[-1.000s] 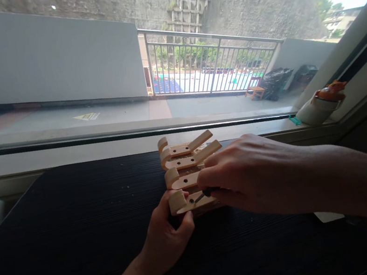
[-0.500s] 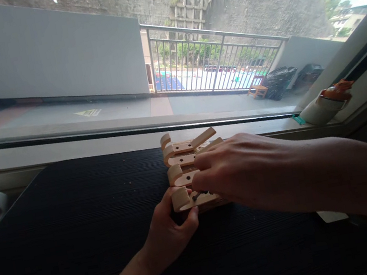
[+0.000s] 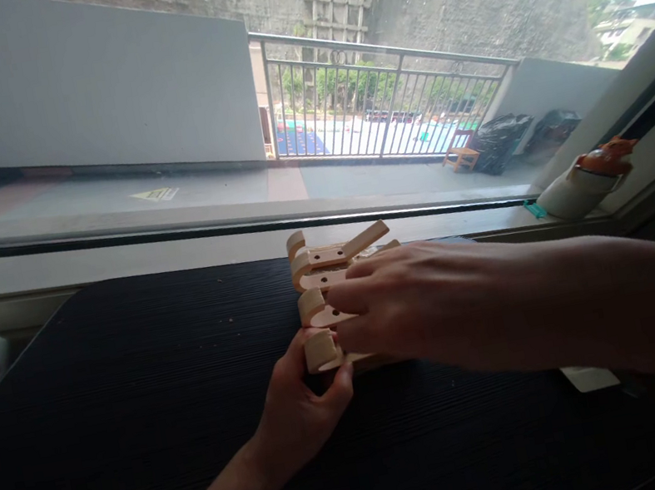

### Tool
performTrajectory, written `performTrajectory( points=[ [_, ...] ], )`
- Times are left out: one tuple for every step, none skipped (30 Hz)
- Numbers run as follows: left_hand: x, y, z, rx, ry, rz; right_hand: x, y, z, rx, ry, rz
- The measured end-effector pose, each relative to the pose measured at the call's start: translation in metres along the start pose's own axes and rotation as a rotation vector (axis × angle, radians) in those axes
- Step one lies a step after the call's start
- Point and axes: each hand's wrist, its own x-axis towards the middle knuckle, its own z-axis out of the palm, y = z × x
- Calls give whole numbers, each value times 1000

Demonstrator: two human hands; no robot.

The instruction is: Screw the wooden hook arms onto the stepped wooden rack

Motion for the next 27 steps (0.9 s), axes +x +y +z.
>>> performTrajectory(
  points=[
    [-1, -2, 1, 15, 7, -7, 1, 0, -2, -31, -19, 0],
    [-1, -4, 2, 28, 12, -16, 2, 0, -5, -68, -41, 7],
    [-1, -5, 2, 38, 15, -24, 3, -1, -7, -102, -64, 19],
    [-1, -6, 3, 43, 14, -30, 5, -4, -10, -124, -90, 41],
    [-1, -6, 3, 43, 15, -32, 7, -6, -13, -138, -115, 65],
    [-1, -6, 3, 38, 15, -33, 8, -9, -16, -146, -133, 88],
    [0, -5, 3, 27, 14, -34, 10, -11, -18, -150, -146, 110],
    [0, -3, 2, 13, 12, -31, 11, -13, -19, -153, -151, 132],
    [1, -1, 1, -1, 7, -25, 11, -13, -20, -156, -148, 155],
    [1, 1, 1, -13, 3, -15, 11, -13, -19, -160, -138, 181],
    [2, 3, 0, -21, -4, -6, 10, -11, -17, -169, -127, 211],
    [2, 5, -1, -27, -11, 1, 7, -8, -14, -180, -128, 246],
    [3, 6, -1, -31, -17, 3, 4, -4, -9, -195, -134, 290],
    [3, 8, -2, -34, -20, 0, 1, -1, -4, -222, -155, 339],
    [3, 8, -2, -37, -26, -7, -4, 3, 2, -226, -200, 366],
    [3, 9, -2, -40, -32, -15, -9, 7, 8, -219, -198, 379],
    [3, 9, -2, -42, -38, -22, -14, 10, 13, -216, -171, 389],
    [3, 9, -2, -44, -41, -28, -18, 12, 16, -202, -136, 380],
    [3, 9, -1, -47, -43, -31, -22, 13, 18, -174, -122, 382],
    [2, 8, -1, -49, -42, -31, -24, 14, 19, -120, -113, 366],
    [2, 8, 0, -51, -42, -31, -26, 13, 17, -67, -85, 350],
    [2, 7, 0, -51, -42, -27, -26, 13, 15, -19, -54, 333],
    [1, 6, 0, -49, -42, -22, -25, 12, 11, 16, -22, 316],
    [1, 5, 1, -45, -44, -16, -23, 10, 8, 35, 3, 300],
    [1, 5, 1, -39, -44, -13, -20, 9, 4, 39, 12, 283],
    [1, 4, 1, -32, -40, -10, -17, 8, 1, 32, 2, 267],
    [1, 4, 1, -26, -35, -6, -14, 7, -2, 20, -19, 249]
  ],
)
